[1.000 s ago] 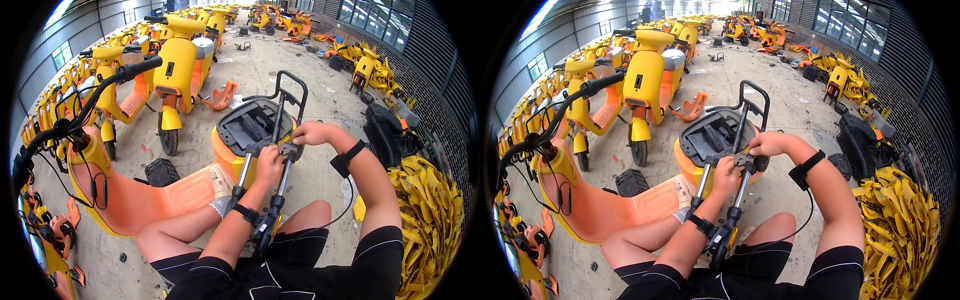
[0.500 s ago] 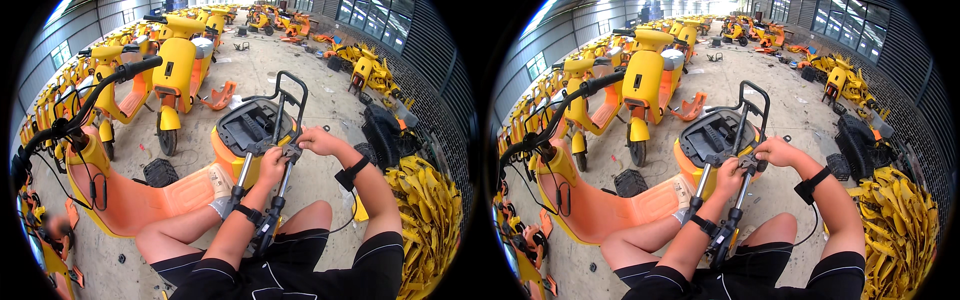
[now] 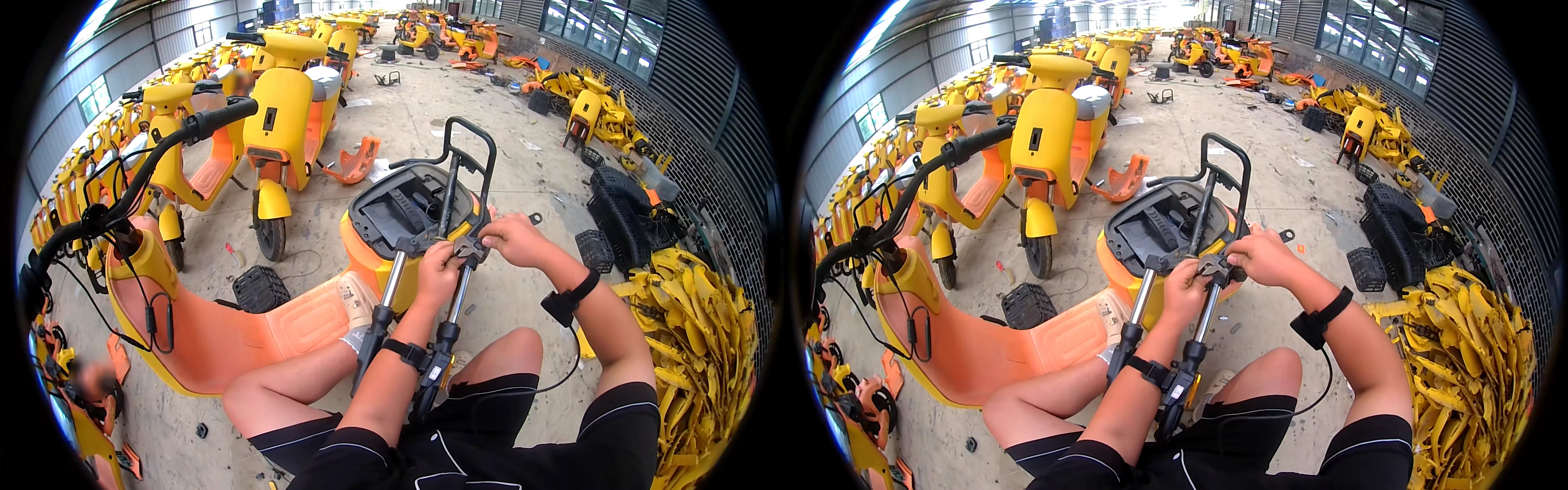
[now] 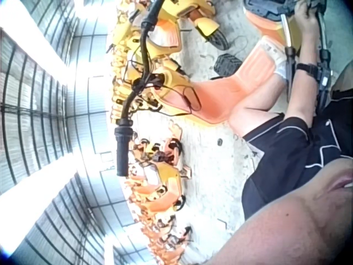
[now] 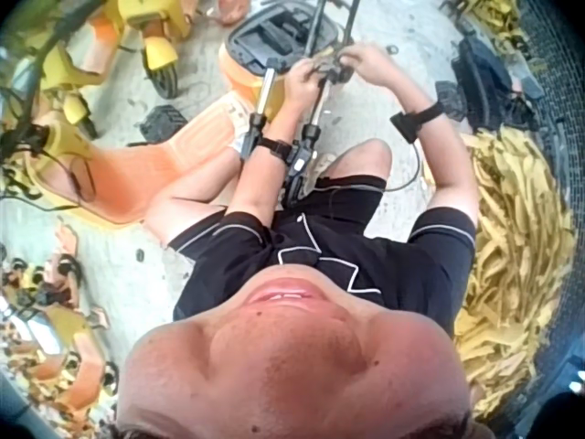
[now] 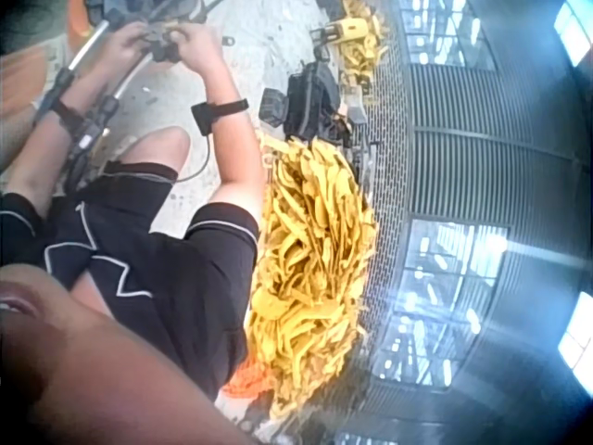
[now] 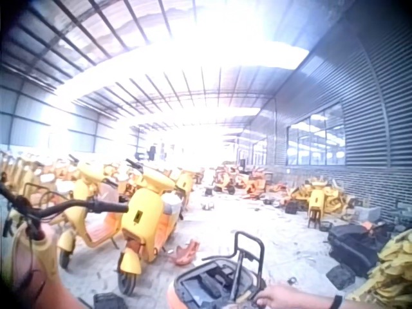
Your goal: The person sits on the floor in a workshop and uses a wrench to tighten bolts on the handlebar stem of a yellow electric scooter. They adjust the handlebars and then pick up a silver seat cover from the floor.
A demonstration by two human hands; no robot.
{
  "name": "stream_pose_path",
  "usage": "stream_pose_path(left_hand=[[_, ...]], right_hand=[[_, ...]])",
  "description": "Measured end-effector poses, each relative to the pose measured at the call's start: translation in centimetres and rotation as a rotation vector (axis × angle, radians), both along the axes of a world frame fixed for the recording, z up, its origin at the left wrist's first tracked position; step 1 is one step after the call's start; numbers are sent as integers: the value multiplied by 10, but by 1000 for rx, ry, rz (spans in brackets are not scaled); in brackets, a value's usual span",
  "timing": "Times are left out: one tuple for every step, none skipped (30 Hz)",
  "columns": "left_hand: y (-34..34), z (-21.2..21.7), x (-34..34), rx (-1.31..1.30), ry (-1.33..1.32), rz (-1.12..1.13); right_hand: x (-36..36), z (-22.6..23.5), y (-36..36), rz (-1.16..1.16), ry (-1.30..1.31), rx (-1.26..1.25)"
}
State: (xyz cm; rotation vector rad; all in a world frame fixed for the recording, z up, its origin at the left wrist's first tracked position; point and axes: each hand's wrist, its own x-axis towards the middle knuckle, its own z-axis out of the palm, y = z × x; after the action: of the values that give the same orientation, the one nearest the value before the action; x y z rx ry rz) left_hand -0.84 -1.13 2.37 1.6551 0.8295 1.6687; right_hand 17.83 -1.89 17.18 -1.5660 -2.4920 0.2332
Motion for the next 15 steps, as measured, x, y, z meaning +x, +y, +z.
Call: stream_pose_path(left_hand=[[0, 0, 0, -2, -10, -6], [-1, 0, -1, -8, -18, -15], [0, 0, -1, -8, -9, -8], [-2, 0, -2, -9, 2, -1], [-1, 0, -1, 11, 6, 11], [-1, -1, -1, -1, 6, 7], [-1, -1, -1, 2, 6, 7], [0, -1, 0, 6, 5, 10], [0, -1, -1, 14, 1, 16], [0, -2, -1, 22, -5, 20], [1, -2, 0, 29, -12, 22], [0, -3, -1, 22, -18, 13], [1, -2, 0, 20, -29, 6], [0, -3, -1, 2, -28, 1], [0, -2, -1, 3, -29, 7]], right_hand=[[-1, -1, -3, -1, 31, 14], [-2, -2, -6, -6, 32, 34], [-3, -4, -10, -22, 5, 73], [-4, -6, -15, -41, 50, 61], [-5, -8, -20, -69, 61, 80], [-7, -10, -24, -106, 55, 92], [-9, -12, -29, -111, 43, 149], [-11, -14, -34, -132, 71, 169], [-13, -16, -38, -151, 80, 174], [-15, -18, -43, -166, 79, 193], [-18, -20, -46, -168, 80, 245], [-20, -22, -50, -193, 65, 255], [-23, -24, -54, -209, 42, 275], [-27, -27, -57, -231, 14, 313], [-31, -29, -61, -260, 1, 328]])
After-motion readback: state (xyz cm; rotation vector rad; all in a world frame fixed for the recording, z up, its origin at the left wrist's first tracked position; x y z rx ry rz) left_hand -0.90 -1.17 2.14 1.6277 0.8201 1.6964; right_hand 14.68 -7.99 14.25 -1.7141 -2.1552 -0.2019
